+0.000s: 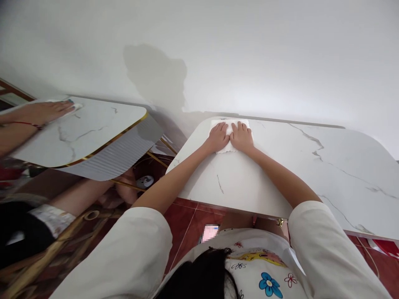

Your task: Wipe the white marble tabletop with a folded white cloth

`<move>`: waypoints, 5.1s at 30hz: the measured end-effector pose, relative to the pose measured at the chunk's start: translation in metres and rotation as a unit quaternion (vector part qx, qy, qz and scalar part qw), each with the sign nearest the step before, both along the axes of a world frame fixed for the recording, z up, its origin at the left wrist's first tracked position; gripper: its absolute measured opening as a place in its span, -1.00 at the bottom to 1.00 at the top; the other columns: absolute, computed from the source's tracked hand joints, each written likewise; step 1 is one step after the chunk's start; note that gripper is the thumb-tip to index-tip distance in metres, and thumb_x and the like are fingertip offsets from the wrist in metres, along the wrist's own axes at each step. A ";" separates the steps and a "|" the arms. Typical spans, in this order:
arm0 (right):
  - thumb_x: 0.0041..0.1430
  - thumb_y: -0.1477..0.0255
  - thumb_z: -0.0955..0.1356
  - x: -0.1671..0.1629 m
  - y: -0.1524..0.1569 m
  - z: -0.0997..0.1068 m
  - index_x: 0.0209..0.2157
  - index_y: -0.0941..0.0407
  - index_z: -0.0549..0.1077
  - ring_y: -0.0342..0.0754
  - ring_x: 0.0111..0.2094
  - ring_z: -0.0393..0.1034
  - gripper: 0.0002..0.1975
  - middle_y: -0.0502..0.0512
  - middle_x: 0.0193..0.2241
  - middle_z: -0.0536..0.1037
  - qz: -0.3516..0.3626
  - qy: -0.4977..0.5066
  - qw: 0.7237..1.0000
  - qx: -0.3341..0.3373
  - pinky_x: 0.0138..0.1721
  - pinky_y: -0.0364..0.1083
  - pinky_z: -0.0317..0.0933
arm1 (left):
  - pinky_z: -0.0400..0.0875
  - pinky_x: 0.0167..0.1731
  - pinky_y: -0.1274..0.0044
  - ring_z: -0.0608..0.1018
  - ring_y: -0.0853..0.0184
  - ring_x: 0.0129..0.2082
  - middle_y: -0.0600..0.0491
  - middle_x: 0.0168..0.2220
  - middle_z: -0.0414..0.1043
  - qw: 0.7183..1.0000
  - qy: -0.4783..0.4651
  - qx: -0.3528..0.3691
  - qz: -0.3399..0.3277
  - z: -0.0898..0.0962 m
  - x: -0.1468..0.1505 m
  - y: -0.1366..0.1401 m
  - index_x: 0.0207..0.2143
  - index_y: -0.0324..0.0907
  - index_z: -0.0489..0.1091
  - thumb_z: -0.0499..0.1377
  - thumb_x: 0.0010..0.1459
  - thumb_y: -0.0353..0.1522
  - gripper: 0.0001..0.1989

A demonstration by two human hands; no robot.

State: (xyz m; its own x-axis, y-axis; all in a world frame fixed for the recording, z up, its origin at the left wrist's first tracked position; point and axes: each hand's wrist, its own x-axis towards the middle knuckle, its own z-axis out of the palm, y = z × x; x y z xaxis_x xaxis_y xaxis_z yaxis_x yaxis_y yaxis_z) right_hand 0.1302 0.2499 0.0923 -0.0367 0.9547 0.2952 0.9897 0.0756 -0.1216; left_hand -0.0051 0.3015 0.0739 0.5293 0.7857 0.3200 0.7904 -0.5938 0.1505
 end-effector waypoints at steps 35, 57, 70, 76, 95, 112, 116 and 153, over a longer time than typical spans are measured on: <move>0.30 0.34 0.10 -0.017 -0.167 0.006 0.27 0.22 0.13 0.23 0.25 0.00 -0.45 0.35 0.28 0.11 0.028 -0.031 0.999 -0.029 0.13 0.13 0.01 | 0.06 0.25 0.24 0.11 0.04 0.31 -0.26 0.30 0.05 0.998 -0.010 -0.047 -0.032 0.016 -0.030 -0.176 0.21 -0.38 0.11 -0.02 0.23 -0.29 -0.45; 0.29 0.34 0.10 -0.025 -0.214 0.008 0.29 0.16 0.11 0.22 0.27 -0.03 -0.45 0.29 0.31 0.07 0.013 0.001 0.998 -0.063 0.14 0.17 0.02 | 0.15 0.21 0.15 0.14 0.04 0.30 -0.24 0.28 0.10 0.997 -0.031 -0.055 -0.051 0.016 -0.035 -0.216 0.21 -0.26 0.12 -0.03 0.21 -0.28 -0.47; 0.27 0.33 0.10 -0.007 -0.168 0.009 0.28 0.14 0.11 0.22 0.27 -0.05 -0.44 0.28 0.31 0.06 -0.024 0.019 0.996 -0.081 0.16 0.21 -0.04 | 0.05 0.25 0.20 0.11 0.07 0.31 -0.21 0.30 0.06 0.995 0.031 -0.049 -0.082 0.021 -0.016 -0.163 0.21 -0.28 0.11 -0.05 0.23 -0.26 -0.47; 0.27 0.33 0.09 0.006 -0.138 0.008 0.27 0.14 0.11 0.19 0.27 -0.05 -0.45 0.26 0.30 0.08 -0.044 0.029 0.996 -0.067 0.16 0.17 -0.03 | 0.00 0.26 0.19 0.03 0.08 0.34 -0.18 0.33 -0.01 0.993 0.039 -0.063 -0.096 0.023 0.001 -0.129 0.23 -0.28 0.08 -0.08 0.24 -0.26 -0.46; 0.28 0.30 0.08 0.060 -0.042 0.005 0.27 0.12 0.10 0.18 0.27 -0.06 -0.44 0.22 0.30 0.08 -0.053 0.029 0.997 -0.053 0.18 0.16 -0.04 | -0.04 0.27 0.23 0.03 0.07 0.34 -0.23 0.33 -0.02 0.993 0.026 -0.069 -0.088 0.026 0.056 -0.039 0.25 -0.39 0.06 -0.09 0.27 -0.27 -0.44; 0.28 0.30 0.06 0.095 0.013 0.003 0.27 0.12 0.10 0.17 0.25 -0.04 -0.46 0.22 0.29 0.10 -0.038 0.006 0.999 -0.034 0.16 0.15 0.01 | -0.03 0.26 0.27 0.12 0.08 0.30 -0.27 0.28 0.08 0.996 -0.017 -0.043 -0.075 0.021 0.089 0.013 0.18 -0.39 0.16 -0.03 0.23 -0.34 -0.50; 0.29 0.31 0.06 0.097 0.018 0.003 0.27 0.13 0.09 0.17 0.26 -0.05 -0.46 0.23 0.29 0.10 -0.041 -0.005 0.999 -0.033 0.16 0.16 0.02 | -0.04 0.26 0.25 0.12 0.07 0.30 -0.26 0.29 0.07 0.996 -0.018 -0.041 -0.073 0.020 0.093 0.018 0.18 -0.39 0.15 -0.04 0.23 -0.33 -0.50; 0.28 0.36 0.08 0.077 -0.175 0.000 0.26 0.16 0.14 0.15 0.27 -0.02 -0.46 0.25 0.30 0.10 -0.052 0.010 0.998 -0.027 0.19 0.14 0.00 | -0.03 0.26 0.20 0.01 -0.01 0.34 -0.29 0.33 -0.06 0.991 0.043 -0.080 -0.102 0.024 0.073 -0.166 0.26 -0.45 0.05 -0.07 0.26 -0.27 -0.40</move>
